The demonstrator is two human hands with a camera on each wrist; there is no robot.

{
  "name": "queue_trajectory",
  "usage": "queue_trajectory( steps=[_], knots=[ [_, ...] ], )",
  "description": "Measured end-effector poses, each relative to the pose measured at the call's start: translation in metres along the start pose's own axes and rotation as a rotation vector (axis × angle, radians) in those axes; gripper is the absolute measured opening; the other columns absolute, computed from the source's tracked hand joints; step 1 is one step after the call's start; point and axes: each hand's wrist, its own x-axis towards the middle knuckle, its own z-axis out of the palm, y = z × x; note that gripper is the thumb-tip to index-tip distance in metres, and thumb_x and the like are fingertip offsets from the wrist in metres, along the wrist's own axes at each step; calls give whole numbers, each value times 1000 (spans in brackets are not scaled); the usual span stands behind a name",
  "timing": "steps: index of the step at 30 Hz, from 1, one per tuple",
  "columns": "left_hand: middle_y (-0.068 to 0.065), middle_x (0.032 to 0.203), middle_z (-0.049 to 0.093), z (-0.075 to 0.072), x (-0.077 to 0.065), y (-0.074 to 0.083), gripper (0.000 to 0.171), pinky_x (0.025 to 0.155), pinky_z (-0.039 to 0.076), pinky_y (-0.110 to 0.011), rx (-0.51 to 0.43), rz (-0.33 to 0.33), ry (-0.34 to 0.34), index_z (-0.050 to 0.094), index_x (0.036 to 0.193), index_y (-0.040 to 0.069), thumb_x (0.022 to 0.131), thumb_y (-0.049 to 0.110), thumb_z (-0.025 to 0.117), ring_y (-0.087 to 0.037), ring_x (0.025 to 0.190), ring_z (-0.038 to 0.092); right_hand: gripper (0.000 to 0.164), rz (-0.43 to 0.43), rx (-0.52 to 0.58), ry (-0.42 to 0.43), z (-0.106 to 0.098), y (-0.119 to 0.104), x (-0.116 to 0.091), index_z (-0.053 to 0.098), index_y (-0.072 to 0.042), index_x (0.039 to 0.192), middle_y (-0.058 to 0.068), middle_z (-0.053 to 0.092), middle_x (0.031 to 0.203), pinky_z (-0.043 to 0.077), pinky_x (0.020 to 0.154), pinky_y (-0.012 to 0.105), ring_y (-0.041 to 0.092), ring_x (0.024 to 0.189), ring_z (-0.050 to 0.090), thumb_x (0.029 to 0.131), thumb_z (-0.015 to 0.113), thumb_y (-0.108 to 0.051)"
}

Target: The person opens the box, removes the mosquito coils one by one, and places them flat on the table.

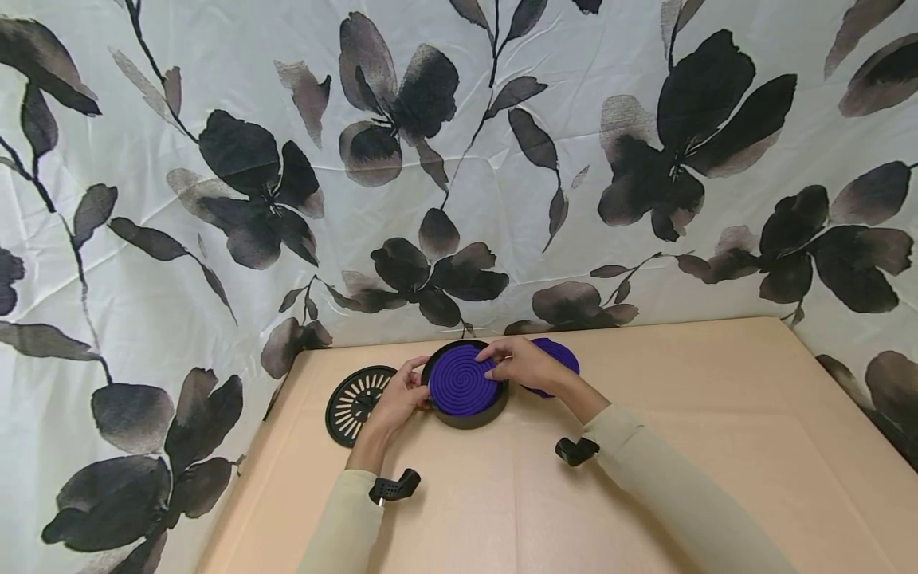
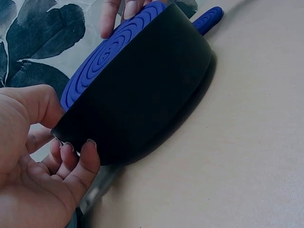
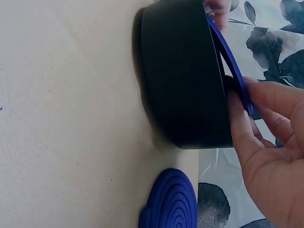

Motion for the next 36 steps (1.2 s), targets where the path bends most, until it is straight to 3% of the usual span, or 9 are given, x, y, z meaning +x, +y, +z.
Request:
queue_trajectory(
  steps=[10,17,21,24,28,36],
  knots=[
    [-6,91,45,1,2,-2,65,69,55,-35,13,10,-1,42,149,-2,86,-11,58,-14,72,52,33,-16,55,-7,1,6,1,71,-7,122,10,63,118,48,71,26,16,85,56,91,67,2],
    [-6,89,44,0,9,-11,65,67,54,-34,18,5,19,44,148,-1,85,-12,57,-15,71,51,33,-32,25,1,5,4,1,72,-8,121,8,63,122,46,80,30,21,100,49,90,72,0],
    [-5,89,43,-2,17,-24,65,65,53,-32,33,10,38,44,148,0,86,-12,56,-15,71,50,32,-24,32,1,5,5,1,72,-8,119,7,63,120,46,78,29,20,97,49,88,74,-2],
    [-4,90,41,-2,19,-29,65,65,53,-31,41,11,46,44,149,2,87,-12,55,-15,71,48,32,-11,69,-1,4,6,0,71,-7,120,8,60,108,45,70,26,19,91,49,89,73,-1],
    [-5,90,40,-1,17,-23,65,68,53,-34,31,6,35,44,149,2,86,-13,56,-16,72,48,35,6,120,15,4,5,-2,71,-7,122,8,50,96,41,65,24,19,88,47,88,73,0],
    [-7,90,44,3,3,1,65,73,55,-42,27,5,12,43,148,-3,86,-12,57,-18,74,51,36,19,165,45,0,8,-6,71,-9,122,7,50,97,46,65,23,18,87,49,87,73,1]
  ],
)
